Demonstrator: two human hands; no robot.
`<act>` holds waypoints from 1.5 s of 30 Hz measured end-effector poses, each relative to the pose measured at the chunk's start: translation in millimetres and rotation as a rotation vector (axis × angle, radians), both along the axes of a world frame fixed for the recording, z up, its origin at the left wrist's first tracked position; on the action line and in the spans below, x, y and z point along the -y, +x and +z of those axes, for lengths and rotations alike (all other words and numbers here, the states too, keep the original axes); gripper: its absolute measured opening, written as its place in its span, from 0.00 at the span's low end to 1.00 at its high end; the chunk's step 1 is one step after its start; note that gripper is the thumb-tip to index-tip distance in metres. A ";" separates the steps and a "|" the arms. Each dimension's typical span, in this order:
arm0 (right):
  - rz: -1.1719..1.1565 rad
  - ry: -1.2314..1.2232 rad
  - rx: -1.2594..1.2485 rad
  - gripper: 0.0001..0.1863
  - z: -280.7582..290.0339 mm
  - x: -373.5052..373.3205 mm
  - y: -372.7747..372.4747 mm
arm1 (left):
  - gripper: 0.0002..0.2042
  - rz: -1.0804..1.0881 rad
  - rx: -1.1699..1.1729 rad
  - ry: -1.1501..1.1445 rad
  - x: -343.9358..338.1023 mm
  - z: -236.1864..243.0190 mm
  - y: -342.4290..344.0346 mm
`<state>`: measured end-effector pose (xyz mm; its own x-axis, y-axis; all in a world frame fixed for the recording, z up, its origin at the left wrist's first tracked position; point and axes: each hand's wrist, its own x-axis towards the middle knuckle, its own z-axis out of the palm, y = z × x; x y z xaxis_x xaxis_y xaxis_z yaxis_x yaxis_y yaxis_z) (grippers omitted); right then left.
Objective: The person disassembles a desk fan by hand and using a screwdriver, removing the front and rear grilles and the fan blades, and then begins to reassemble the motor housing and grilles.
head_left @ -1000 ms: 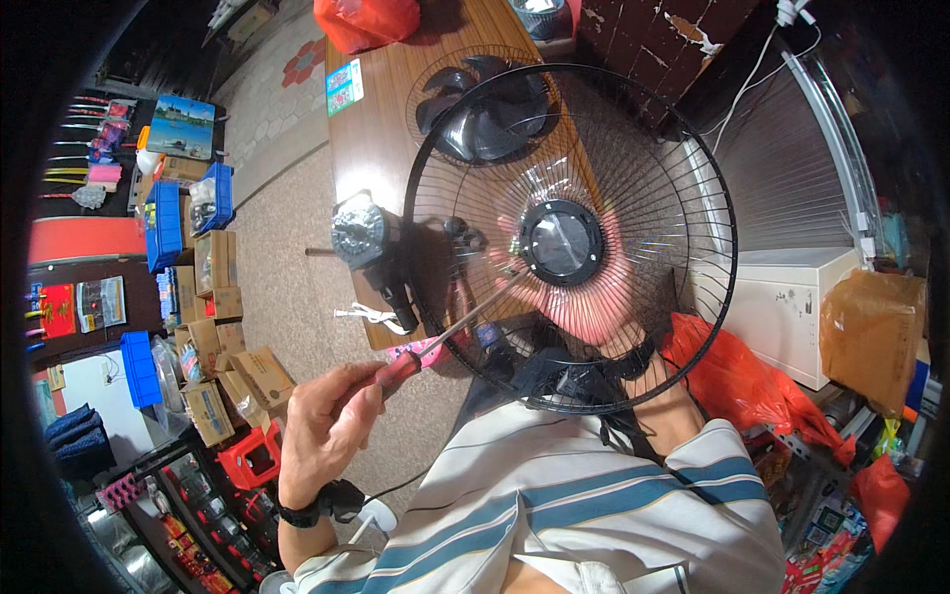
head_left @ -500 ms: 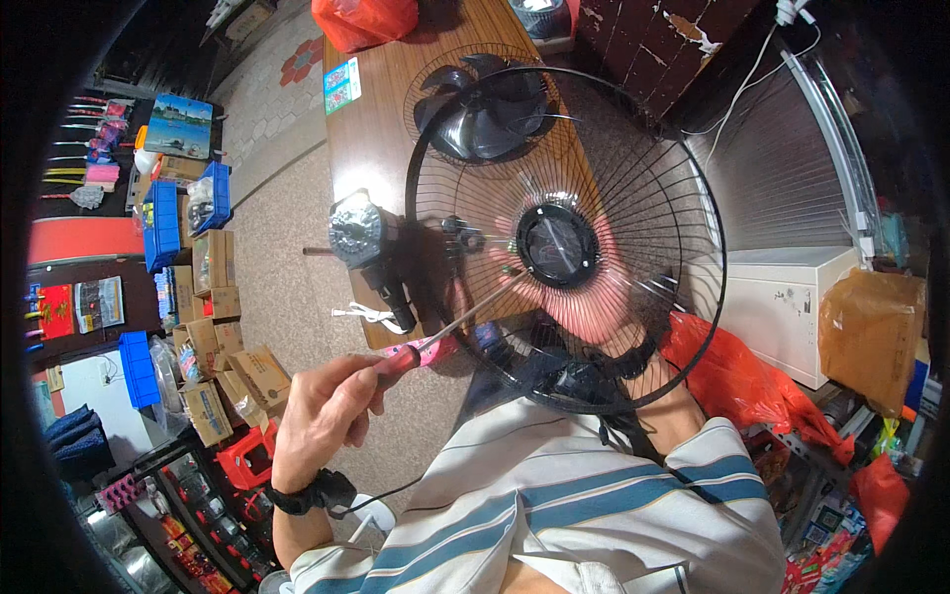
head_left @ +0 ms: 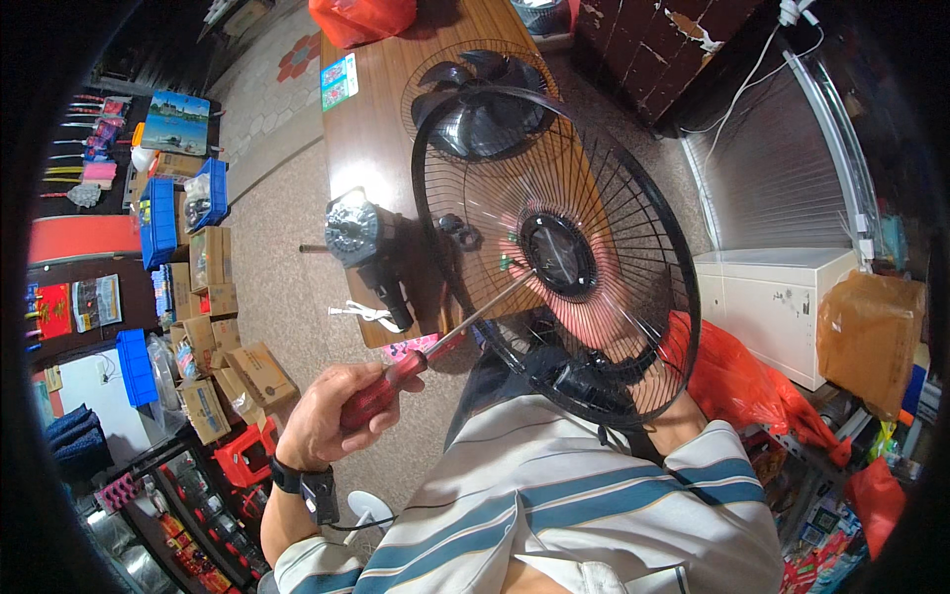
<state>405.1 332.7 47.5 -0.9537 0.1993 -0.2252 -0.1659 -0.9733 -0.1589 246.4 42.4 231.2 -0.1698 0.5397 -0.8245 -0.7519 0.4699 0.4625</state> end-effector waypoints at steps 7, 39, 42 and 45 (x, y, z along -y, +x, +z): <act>-0.001 0.017 -0.018 0.52 -6.4 2.8 2.4 | 0.27 0.071 0.092 -0.008 4.5 -6.0 1.7; 0.023 -0.329 -0.100 0.40 -12.1 6.8 0.9 | 0.15 -0.808 -1.082 -0.079 -28.1 39.3 11.1; 0.077 -0.507 -0.257 0.42 -11.6 9.3 -4.0 | 0.18 -0.616 -0.749 -0.199 -39.2 62.7 4.9; 0.105 -0.591 -0.084 0.46 1.0 13.1 -0.4 | 0.25 -0.538 -0.655 -0.257 -33.1 81.9 -6.5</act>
